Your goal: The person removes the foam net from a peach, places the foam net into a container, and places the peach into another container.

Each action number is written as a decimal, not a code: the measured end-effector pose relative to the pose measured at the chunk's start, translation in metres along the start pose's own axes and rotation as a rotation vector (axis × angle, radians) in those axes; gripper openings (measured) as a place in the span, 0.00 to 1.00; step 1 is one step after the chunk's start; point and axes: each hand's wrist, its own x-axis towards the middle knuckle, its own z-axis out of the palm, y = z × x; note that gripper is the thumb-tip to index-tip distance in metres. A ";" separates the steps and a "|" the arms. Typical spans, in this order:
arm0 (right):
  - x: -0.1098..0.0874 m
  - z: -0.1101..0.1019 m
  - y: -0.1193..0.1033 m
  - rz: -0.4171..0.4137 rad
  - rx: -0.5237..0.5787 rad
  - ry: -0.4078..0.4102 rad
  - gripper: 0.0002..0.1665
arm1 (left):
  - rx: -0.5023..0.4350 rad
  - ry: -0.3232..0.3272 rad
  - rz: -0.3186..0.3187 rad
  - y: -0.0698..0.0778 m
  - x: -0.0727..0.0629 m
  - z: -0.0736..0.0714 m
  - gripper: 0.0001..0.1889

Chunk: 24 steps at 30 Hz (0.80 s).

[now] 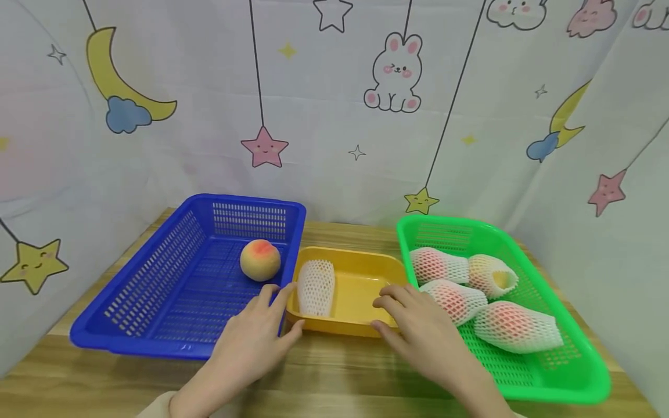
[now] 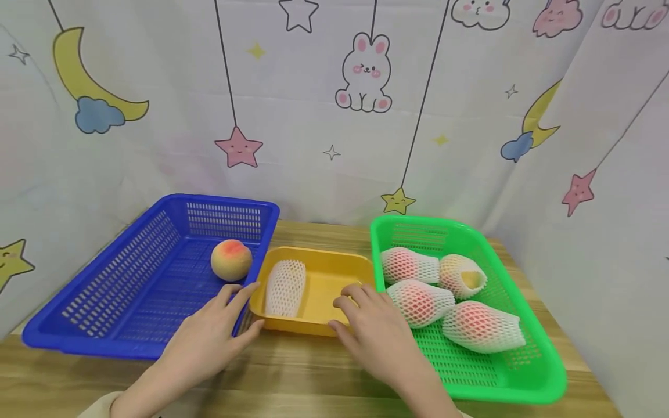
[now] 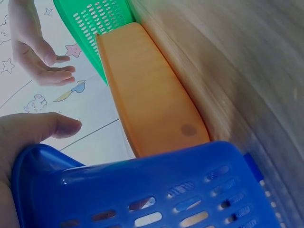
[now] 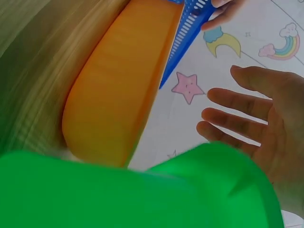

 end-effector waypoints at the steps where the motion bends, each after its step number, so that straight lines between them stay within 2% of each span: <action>1: -0.001 -0.002 0.003 0.006 0.002 0.003 0.14 | 0.001 0.005 0.004 0.000 0.000 0.000 0.31; 6: -0.007 -0.011 0.017 0.011 -0.003 0.029 0.15 | 0.005 0.019 0.011 0.000 -0.001 0.001 0.31; 13: -0.017 -0.017 0.032 -0.040 -0.037 0.038 0.15 | 0.012 0.022 0.008 -0.001 -0.001 0.000 0.31; 20: -0.029 -0.021 0.042 -0.048 -0.128 -0.031 0.16 | 0.008 0.004 -0.006 -0.001 -0.001 0.000 0.32; 24: -0.036 -0.022 0.049 -0.063 -0.167 -0.060 0.20 | 0.002 -0.004 -0.009 -0.001 -0.001 -0.001 0.32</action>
